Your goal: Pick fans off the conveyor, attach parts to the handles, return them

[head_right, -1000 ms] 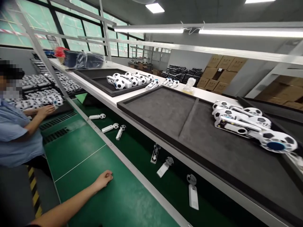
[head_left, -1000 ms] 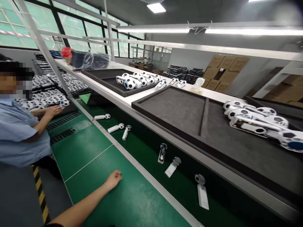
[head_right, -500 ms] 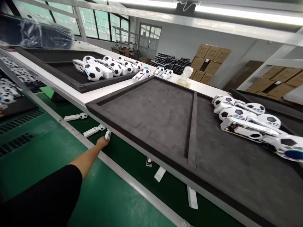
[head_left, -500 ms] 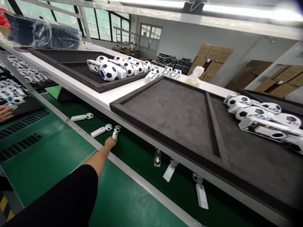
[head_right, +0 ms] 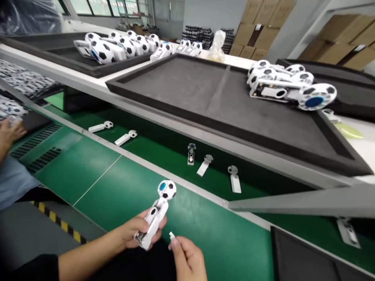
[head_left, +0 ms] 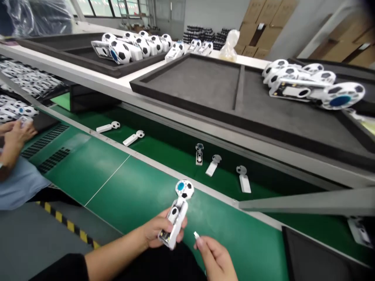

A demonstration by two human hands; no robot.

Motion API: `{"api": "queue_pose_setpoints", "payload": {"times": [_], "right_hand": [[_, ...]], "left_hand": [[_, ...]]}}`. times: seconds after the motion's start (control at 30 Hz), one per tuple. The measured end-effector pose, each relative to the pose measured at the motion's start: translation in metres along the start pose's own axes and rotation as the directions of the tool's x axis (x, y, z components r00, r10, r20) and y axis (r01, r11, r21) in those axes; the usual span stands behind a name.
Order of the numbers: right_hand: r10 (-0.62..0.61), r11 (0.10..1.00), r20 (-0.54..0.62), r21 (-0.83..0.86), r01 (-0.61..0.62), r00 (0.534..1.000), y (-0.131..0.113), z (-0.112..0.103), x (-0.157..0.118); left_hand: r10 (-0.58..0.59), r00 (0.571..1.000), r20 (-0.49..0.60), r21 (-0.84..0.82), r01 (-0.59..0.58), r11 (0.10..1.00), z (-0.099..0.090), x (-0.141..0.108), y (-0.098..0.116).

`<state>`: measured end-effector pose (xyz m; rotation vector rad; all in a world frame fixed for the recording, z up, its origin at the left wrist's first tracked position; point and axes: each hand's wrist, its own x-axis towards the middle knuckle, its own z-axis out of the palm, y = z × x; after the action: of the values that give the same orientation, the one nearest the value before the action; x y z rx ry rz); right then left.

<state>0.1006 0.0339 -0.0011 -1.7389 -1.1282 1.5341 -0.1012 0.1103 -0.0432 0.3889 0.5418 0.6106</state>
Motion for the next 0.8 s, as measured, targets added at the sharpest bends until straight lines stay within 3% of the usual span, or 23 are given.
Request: {"api": "queue_pose_setpoints", "payload": {"times": [0.07, 0.13, 0.37, 0.53, 0.7, 0.8], "right_hand": [[-0.073, 0.995, 0.058, 0.068, 0.069, 0.996, -0.004, 0.006, -0.007], [-0.126, 0.986, 0.088, 0.12, 0.115, 0.988, -0.008, 0.007, -0.017], [-0.167, 0.979, 0.092, 0.132, 0.154, 0.982, -0.004, -0.007, -0.053], [-0.15, 0.988, 0.09, 0.044, 0.147, 0.985, 0.007, -0.015, -0.068], [-0.16, 0.986, 0.121, -0.017, 0.163, 0.98, 0.013, -0.017, -0.075], [-0.176, 0.983, 0.159, -0.021, 0.181, 0.972, 0.016, -0.017, -0.076]], "left_hand": [[-0.006, 0.999, 0.052, -0.028, 0.008, 1.0, 0.024, -0.01, -0.02], [-0.02, 0.998, 0.064, 0.016, 0.019, 1.0, 0.036, -0.017, -0.033], [-0.087, 0.982, 0.167, 0.331, 0.027, 0.943, 0.048, -0.034, -0.045], [-0.107, 0.993, 0.057, 0.577, 0.055, 0.815, 0.068, -0.043, -0.048], [-0.108, 0.988, -0.114, 0.795, 0.156, 0.586, 0.088, -0.051, -0.05], [-0.078, 0.992, -0.102, 0.804, 0.128, 0.58, 0.092, -0.053, -0.053]]}}
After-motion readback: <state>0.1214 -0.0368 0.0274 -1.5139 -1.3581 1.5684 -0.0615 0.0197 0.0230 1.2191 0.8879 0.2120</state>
